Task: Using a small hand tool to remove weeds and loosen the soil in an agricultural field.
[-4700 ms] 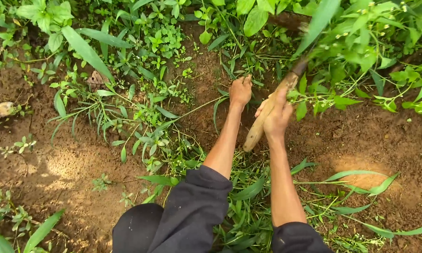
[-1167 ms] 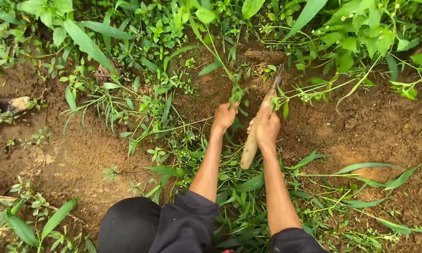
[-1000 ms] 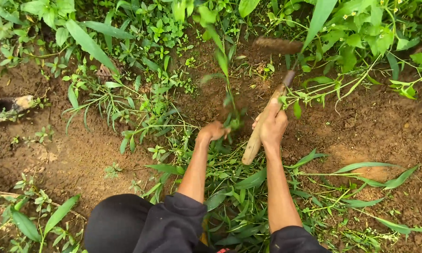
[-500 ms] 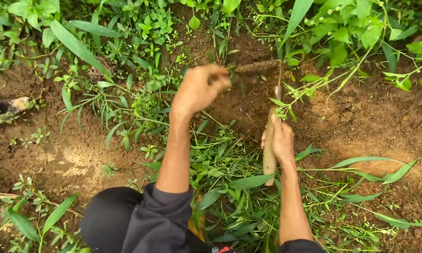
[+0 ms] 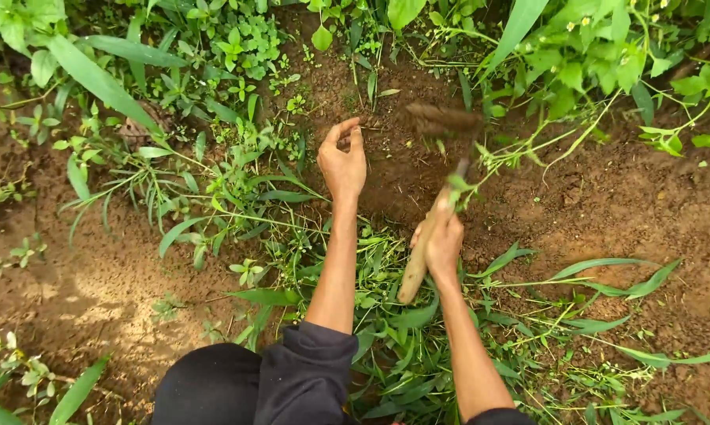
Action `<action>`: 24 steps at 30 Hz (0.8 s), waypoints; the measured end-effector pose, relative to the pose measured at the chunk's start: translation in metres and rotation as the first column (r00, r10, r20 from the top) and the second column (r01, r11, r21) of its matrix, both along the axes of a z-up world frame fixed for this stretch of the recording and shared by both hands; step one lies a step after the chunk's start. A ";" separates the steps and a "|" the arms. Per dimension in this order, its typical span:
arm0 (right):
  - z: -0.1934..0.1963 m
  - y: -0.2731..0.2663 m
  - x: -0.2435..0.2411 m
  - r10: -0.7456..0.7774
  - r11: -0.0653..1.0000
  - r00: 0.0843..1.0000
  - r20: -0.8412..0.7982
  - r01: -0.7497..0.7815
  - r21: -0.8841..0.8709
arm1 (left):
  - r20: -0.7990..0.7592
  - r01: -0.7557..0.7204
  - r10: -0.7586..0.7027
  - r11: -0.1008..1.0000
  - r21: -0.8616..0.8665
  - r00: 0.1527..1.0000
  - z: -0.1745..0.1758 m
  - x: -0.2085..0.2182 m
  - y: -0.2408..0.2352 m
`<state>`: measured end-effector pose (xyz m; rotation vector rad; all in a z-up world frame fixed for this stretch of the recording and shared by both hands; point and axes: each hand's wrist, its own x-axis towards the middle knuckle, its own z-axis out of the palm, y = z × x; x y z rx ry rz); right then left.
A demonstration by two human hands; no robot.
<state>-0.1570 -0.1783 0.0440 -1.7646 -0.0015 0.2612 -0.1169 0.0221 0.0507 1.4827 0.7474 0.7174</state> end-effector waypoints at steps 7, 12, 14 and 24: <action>-0.018 -0.024 -0.006 -0.067 0.998 0.997 -0.038 0.067 0.003 | 0.032 0.028 -0.025 0.993 -0.111 0.999 0.001 0.012 0.002; -0.012 -0.026 0.001 -0.068 0.989 0.994 -0.082 0.078 0.124 | -0.081 0.021 -0.032 0.990 -0.140 0.996 -0.028 0.024 -0.007; -0.007 -0.013 0.025 -0.052 0.984 0.997 -0.055 0.060 0.167 | -0.091 0.048 -0.062 0.988 -0.148 0.994 -0.040 0.029 -0.018; -0.002 -0.002 -0.030 -0.022 0.998 0.998 -0.053 0.018 -0.065 | -0.108 0.049 -0.070 0.982 -0.180 0.992 -0.045 0.027 -0.024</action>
